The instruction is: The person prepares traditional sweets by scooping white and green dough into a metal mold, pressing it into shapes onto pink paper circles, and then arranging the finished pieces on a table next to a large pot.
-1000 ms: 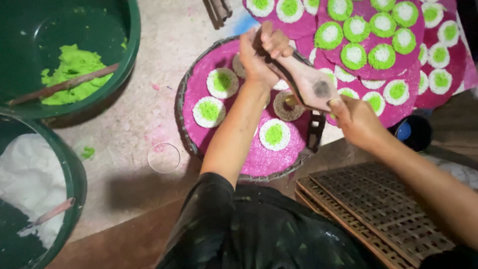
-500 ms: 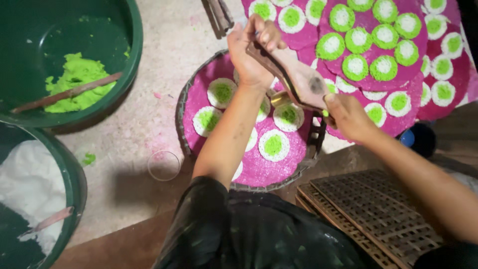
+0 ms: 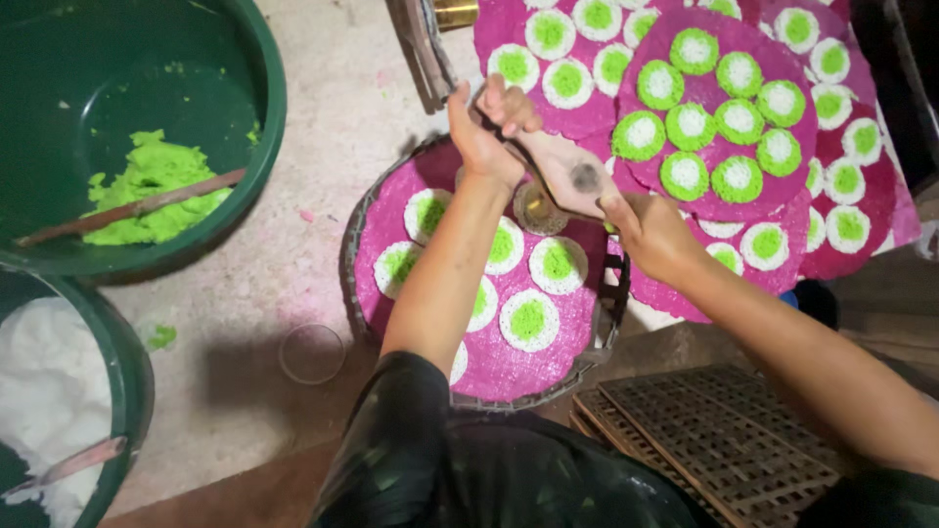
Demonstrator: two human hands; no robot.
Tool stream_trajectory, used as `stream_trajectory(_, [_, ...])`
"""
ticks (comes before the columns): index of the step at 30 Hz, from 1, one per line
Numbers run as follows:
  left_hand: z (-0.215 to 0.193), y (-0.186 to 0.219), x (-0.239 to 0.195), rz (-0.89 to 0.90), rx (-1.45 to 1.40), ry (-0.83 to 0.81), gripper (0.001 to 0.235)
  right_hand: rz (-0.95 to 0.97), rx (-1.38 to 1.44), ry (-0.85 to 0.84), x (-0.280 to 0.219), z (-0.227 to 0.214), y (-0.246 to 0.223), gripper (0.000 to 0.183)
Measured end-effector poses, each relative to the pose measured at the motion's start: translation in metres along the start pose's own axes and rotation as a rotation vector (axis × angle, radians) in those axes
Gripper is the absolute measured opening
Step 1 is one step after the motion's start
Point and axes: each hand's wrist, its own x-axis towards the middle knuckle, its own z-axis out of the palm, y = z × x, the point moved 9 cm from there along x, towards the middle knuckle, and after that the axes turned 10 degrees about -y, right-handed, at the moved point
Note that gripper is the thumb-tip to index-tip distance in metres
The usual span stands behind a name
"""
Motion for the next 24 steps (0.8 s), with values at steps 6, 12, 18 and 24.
stream_trajectory(6, [-0.003,-0.001,0.007,0.053,0.017,0.082,0.036,0.069,-0.057,-0.006,0.008,-0.009,0.011,0.062])
stream_trajectory(12, [0.039,0.049,0.015,0.073,0.210,0.002,0.045,0.047,0.201,-0.051,0.028,0.013,-0.003,0.068])
stream_trajectory(18, [0.039,0.081,0.017,0.107,0.178,0.060,0.044,-0.054,0.011,-0.017,0.047,-0.001,-0.037,0.071])
stream_trajectory(24, [0.000,0.106,0.015,0.158,0.116,0.016,0.040,-0.133,-0.056,0.032,0.052,0.008,-0.080,0.065])
